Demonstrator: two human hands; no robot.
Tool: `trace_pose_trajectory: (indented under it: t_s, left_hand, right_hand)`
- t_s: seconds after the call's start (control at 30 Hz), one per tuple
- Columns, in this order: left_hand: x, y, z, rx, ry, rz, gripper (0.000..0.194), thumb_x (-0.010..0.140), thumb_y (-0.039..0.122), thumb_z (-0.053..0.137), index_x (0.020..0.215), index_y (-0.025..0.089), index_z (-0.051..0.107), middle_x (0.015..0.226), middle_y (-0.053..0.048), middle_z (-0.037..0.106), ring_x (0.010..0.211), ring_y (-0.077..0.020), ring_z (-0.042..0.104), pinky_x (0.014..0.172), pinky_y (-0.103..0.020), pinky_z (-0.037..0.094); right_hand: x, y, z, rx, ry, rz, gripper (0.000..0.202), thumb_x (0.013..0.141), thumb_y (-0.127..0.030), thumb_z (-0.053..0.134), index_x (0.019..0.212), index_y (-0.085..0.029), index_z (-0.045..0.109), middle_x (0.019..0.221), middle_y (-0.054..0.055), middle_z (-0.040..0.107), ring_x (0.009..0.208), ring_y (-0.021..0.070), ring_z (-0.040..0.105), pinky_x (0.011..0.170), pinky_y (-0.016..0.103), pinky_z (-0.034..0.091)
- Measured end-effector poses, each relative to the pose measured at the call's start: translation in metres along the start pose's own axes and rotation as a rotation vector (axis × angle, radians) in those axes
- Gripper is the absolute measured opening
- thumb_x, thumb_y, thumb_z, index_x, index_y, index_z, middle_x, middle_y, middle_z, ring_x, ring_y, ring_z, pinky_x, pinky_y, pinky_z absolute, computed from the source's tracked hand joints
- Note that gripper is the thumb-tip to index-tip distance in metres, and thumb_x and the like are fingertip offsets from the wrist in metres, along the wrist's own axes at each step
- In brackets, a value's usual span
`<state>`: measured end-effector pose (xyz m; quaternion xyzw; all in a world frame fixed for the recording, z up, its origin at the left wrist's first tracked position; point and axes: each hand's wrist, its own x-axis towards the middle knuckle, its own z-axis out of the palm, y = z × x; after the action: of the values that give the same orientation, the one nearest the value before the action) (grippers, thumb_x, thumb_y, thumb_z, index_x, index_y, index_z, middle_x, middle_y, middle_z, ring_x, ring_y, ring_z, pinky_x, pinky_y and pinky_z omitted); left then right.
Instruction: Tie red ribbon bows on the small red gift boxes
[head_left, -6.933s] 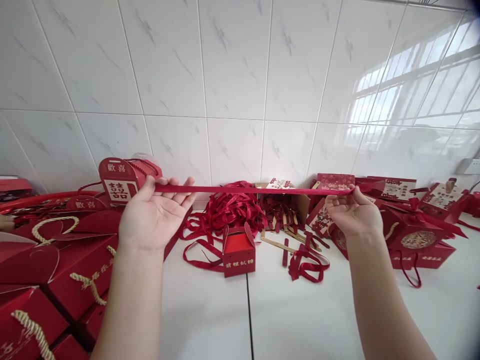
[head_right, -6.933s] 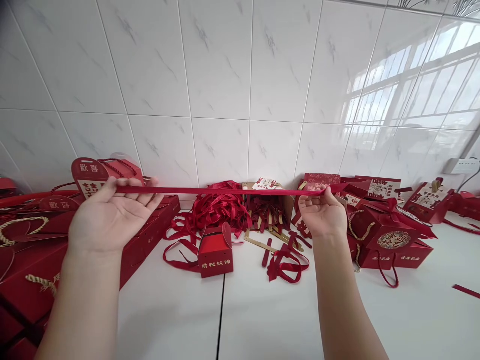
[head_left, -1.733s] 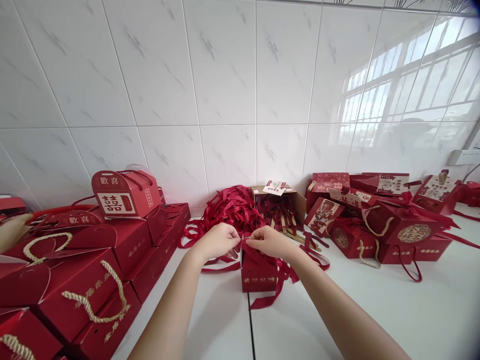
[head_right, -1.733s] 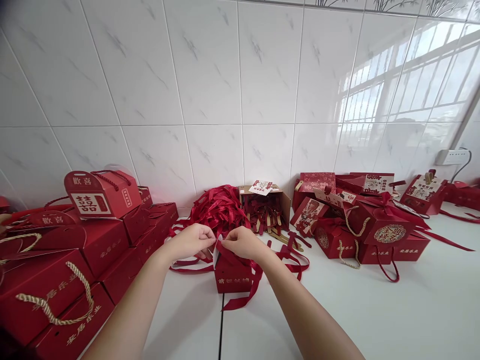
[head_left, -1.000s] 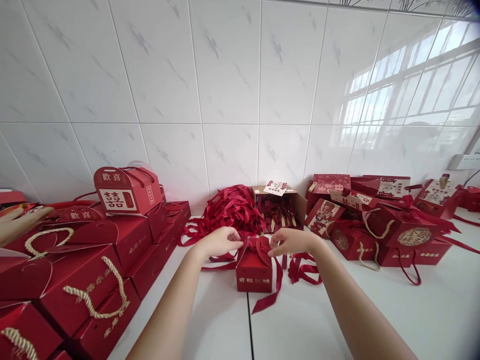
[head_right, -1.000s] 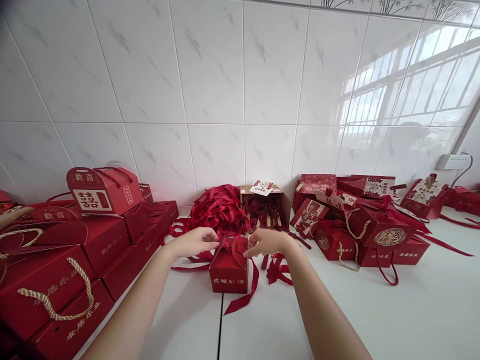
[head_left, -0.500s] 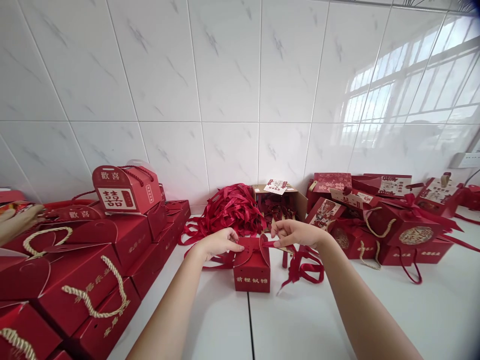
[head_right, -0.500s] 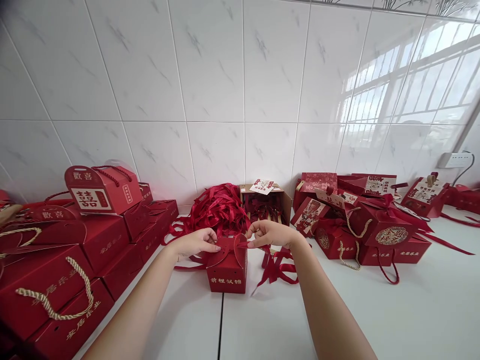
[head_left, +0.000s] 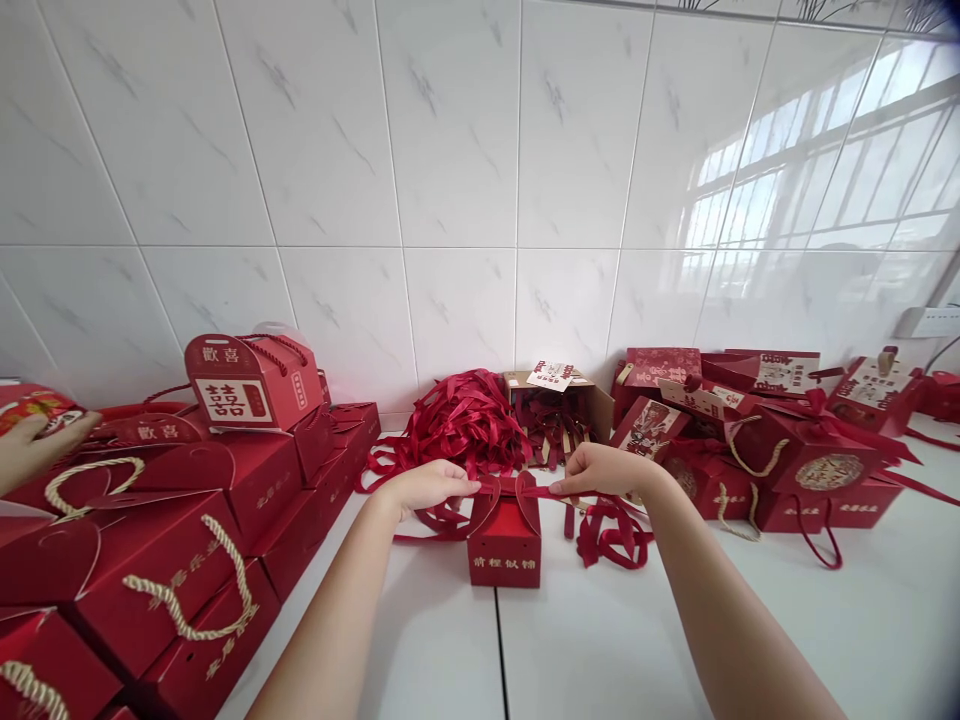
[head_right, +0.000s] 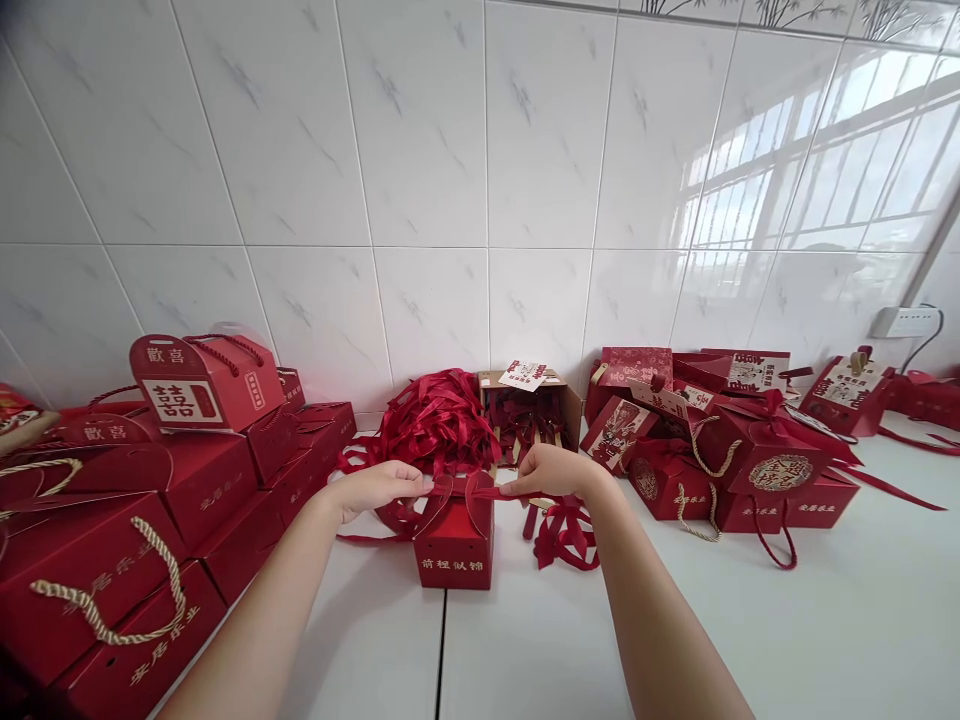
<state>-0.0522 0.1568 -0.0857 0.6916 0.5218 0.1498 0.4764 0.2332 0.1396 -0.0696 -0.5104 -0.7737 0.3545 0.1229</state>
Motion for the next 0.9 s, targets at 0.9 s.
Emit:
trace_pose_trajectory:
  t_s: [0.9]
  left_hand:
    - [-0.078, 0.043, -0.018, 0.282, 0.461, 0.167, 0.032, 0.064, 0.042, 0.07, 0.087, 0.022, 0.066, 0.082, -0.002, 0.066, 0.072, -0.0209, 0.063, 0.062, -0.028, 0.048]
  right_hand:
    - [-0.008, -0.027, 0.006, 1.303, 0.139, -0.393, 0.019, 0.078, -0.033, 0.068, 0.073, -0.015, 0.071, 0.074, 0.003, 0.071, 0.073, 0.0152, 0.067, 0.074, 0.027, 0.052]
